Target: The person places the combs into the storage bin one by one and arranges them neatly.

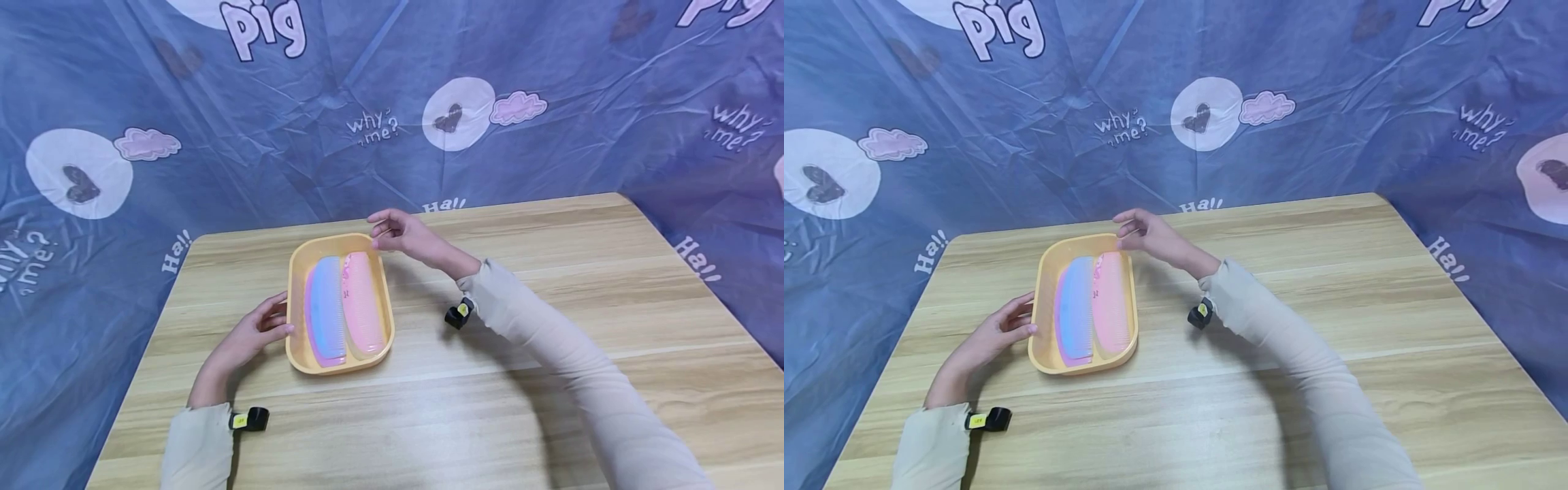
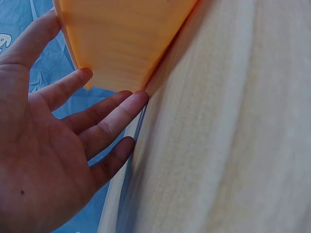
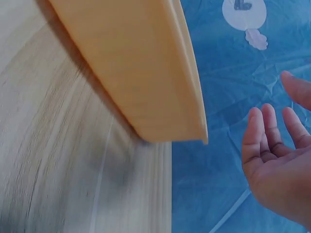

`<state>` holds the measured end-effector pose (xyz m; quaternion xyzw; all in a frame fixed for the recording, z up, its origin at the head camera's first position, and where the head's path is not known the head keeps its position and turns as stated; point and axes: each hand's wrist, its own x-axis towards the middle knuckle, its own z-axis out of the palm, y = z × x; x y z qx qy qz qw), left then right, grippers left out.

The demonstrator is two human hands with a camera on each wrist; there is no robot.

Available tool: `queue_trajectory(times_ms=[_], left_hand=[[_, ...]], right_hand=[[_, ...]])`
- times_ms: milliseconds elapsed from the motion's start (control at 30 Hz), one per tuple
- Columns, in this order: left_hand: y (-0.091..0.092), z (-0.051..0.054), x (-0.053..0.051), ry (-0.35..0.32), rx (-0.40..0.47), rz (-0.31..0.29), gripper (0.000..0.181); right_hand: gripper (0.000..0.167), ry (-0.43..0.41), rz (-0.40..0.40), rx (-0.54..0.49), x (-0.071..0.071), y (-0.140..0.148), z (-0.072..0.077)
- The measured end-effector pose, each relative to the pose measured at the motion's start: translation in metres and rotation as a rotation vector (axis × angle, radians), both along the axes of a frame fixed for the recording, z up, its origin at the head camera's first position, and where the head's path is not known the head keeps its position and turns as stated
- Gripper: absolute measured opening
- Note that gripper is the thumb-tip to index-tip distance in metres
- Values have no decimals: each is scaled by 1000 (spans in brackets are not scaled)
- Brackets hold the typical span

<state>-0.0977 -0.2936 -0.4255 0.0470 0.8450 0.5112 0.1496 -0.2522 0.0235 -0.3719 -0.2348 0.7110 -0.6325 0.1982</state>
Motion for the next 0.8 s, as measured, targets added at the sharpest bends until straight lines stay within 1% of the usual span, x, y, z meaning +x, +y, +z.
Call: queue_trajectory(times_ms=[233,367,500,733,800], left_hand=[[0,0,0,-3,13,2,71],[0,-1,-1,-5,19,3,71],[2,0,-2,-10,23,3,71],[4,5,-1,-29,-13,26,71],[5,6,-2,-34,-10,28,71]], right_hand=[[49,51,80,14,10,-8,7],[50,66,128,15,14,-14,7],[51,54,188,31,18,-22,8],[57,2,336,58,29,-41,8],[57,-1,363,81,30,-45,6]])
